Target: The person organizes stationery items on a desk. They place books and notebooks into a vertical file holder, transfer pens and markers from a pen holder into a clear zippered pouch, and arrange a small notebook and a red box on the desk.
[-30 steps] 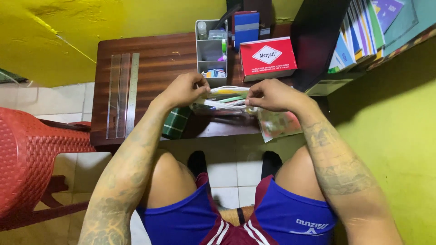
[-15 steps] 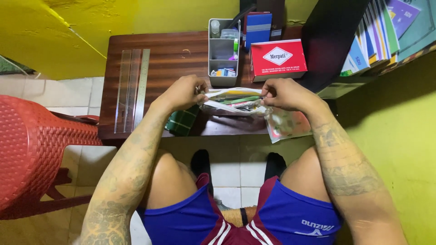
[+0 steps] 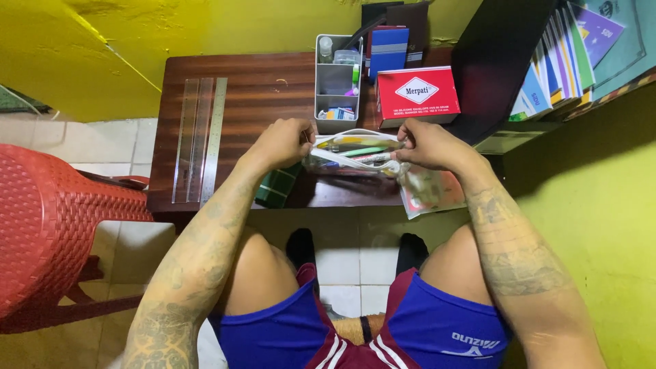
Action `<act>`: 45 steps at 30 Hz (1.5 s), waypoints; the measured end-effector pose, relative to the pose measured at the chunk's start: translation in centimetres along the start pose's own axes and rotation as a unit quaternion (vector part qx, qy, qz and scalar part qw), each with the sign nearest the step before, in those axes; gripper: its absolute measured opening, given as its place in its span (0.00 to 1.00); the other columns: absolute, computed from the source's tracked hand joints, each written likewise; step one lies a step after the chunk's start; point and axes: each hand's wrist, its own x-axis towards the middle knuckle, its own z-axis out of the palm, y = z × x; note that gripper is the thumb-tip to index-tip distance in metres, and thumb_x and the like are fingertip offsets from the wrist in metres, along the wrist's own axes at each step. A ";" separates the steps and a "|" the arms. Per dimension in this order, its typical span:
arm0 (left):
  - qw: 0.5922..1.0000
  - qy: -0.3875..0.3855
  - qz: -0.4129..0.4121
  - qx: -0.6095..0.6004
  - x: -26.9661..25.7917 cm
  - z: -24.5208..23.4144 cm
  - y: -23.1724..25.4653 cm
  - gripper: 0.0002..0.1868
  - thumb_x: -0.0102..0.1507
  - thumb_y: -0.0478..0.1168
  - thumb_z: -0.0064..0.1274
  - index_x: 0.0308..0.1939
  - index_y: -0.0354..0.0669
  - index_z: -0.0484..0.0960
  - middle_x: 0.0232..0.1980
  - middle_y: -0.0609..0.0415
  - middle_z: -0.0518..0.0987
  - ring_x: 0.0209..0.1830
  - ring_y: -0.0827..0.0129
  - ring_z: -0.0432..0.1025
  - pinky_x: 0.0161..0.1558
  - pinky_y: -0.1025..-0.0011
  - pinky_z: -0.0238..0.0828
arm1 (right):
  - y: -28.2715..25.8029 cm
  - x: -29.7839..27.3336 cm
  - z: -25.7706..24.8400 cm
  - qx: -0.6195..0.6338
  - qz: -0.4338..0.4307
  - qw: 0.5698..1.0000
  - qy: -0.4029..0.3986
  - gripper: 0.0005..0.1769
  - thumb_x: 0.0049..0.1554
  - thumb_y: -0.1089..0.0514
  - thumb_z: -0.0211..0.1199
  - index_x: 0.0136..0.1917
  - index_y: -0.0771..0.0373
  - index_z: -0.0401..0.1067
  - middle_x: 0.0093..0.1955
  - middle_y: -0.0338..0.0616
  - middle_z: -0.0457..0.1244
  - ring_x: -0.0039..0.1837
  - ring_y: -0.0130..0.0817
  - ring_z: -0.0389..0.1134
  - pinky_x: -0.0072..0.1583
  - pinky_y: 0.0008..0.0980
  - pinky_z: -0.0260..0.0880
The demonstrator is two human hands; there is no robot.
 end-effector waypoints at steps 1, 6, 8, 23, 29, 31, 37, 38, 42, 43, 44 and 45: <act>1.000 -0.001 0.000 -0.001 0.5 0.5 -0.7 0.05 0.62 0.44 0.56 0.41 0.53 0.82 0.41 0.51 0.86 0.50 0.46 0.80 0.52 0.50 0.76 | 0.0 0.0 0.0 -0.001 0.000 1.000 -0.001 0.23 0.52 0.50 0.69 0.58 0.59 0.71 0.48 0.49 0.69 0.59 0.52 0.71 0.58 0.49 0.69; 0.997 -0.004 -0.049 0.063 1.9 2.3 -1.6 0.07 0.63 0.48 0.54 0.42 0.55 0.80 0.43 0.45 0.85 0.52 0.42 0.79 0.52 0.49 0.76 | 0.2 0.0 0.2 -0.005 -0.007 1.000 -0.001 0.27 0.51 0.49 0.71 0.61 0.57 0.70 0.48 0.48 0.70 0.60 0.51 0.71 0.58 0.51 0.69; 0.997 -0.001 -0.051 0.055 1.9 2.0 -1.1 0.07 0.63 0.48 0.54 0.42 0.55 0.80 0.44 0.44 0.84 0.52 0.41 0.78 0.52 0.48 0.76 | -0.4 -0.3 -0.2 -0.006 -0.007 1.000 0.000 0.28 0.51 0.49 0.70 0.62 0.58 0.69 0.48 0.49 0.70 0.60 0.51 0.71 0.58 0.51 0.69; 0.997 -0.015 -0.060 -0.037 0.7 0.9 -0.1 0.09 0.65 0.44 0.49 0.45 0.46 0.78 0.46 0.38 0.84 0.58 0.40 0.76 0.57 0.47 0.72 | -0.4 1.1 1.2 -0.024 -0.100 0.994 0.039 0.28 0.51 0.50 0.71 0.63 0.60 0.71 0.50 0.53 0.68 0.57 0.55 0.72 0.57 0.53 0.71; 0.999 -0.004 -0.042 -0.005 1.1 1.5 1.0 0.09 0.64 0.49 0.49 0.42 0.50 0.75 0.42 0.41 0.83 0.54 0.39 0.77 0.56 0.48 0.74 | -1.7 2.9 4.4 0.017 -0.216 0.974 0.072 0.20 0.54 0.53 0.67 0.60 0.57 0.74 0.49 0.53 0.70 0.56 0.57 0.72 0.56 0.55 0.71; 0.999 -0.014 -0.039 0.017 1.4 1.7 1.1 0.11 0.64 0.51 0.50 0.41 0.51 0.74 0.43 0.40 0.83 0.54 0.39 0.77 0.56 0.47 0.74 | -3.1 2.5 4.7 0.029 -0.207 0.977 0.052 0.19 0.57 0.51 0.64 0.61 0.54 0.73 0.50 0.51 0.72 0.58 0.56 0.72 0.57 0.55 0.71; 0.999 0.005 -0.051 0.015 1.3 1.2 1.4 0.10 0.62 0.49 0.53 0.39 0.50 0.76 0.41 0.39 0.83 0.53 0.38 0.77 0.55 0.46 0.73 | -4.9 3.4 6.4 0.040 -0.253 0.966 0.022 0.19 0.58 0.56 0.62 0.63 0.58 0.70 0.54 0.62 0.71 0.59 0.68 0.70 0.61 0.62 0.69; 0.999 0.008 -0.038 0.006 1.4 1.4 1.2 0.09 0.61 0.47 0.53 0.40 0.49 0.75 0.41 0.39 0.83 0.54 0.38 0.77 0.55 0.46 0.73 | -4.8 3.5 6.6 0.015 -0.247 0.968 0.032 0.19 0.58 0.56 0.62 0.63 0.56 0.68 0.52 0.60 0.71 0.58 0.66 0.70 0.60 0.61 0.70; 0.998 0.003 -0.023 -0.051 0.8 1.3 1.9 0.11 0.61 0.46 0.54 0.42 0.48 0.72 0.42 0.41 0.83 0.55 0.39 0.76 0.56 0.47 0.72 | -4.5 4.5 6.9 -0.004 -0.235 0.971 0.040 0.18 0.59 0.55 0.61 0.62 0.51 0.65 0.48 0.52 0.72 0.56 0.61 0.72 0.58 0.60 0.71; 0.998 0.003 -0.024 -0.051 0.7 1.2 2.0 0.11 0.61 0.46 0.54 0.42 0.48 0.72 0.42 0.41 0.83 0.55 0.39 0.76 0.56 0.47 0.72 | -4.5 4.7 6.9 -0.004 -0.236 0.971 0.039 0.18 0.59 0.55 0.61 0.62 0.51 0.65 0.48 0.52 0.72 0.56 0.61 0.72 0.58 0.60 0.71; 0.998 0.008 -0.021 -0.057 0.7 1.3 2.1 0.11 0.61 0.46 0.54 0.43 0.49 0.71 0.43 0.43 0.83 0.55 0.40 0.76 0.56 0.47 0.72 | -4.4 4.9 7.0 -0.007 -0.228 0.973 0.040 0.16 0.59 0.54 0.61 0.61 0.50 0.64 0.48 0.48 0.72 0.55 0.59 0.72 0.57 0.59 0.71; 0.998 0.013 -0.018 -0.063 0.6 1.3 2.2 0.12 0.61 0.45 0.54 0.44 0.50 0.71 0.43 0.44 0.83 0.56 0.42 0.76 0.57 0.47 0.72 | -4.3 5.1 7.1 -0.010 -0.221 0.974 0.041 0.15 0.59 0.54 0.61 0.59 0.50 0.63 0.47 0.44 0.73 0.54 0.58 0.73 0.56 0.57 0.71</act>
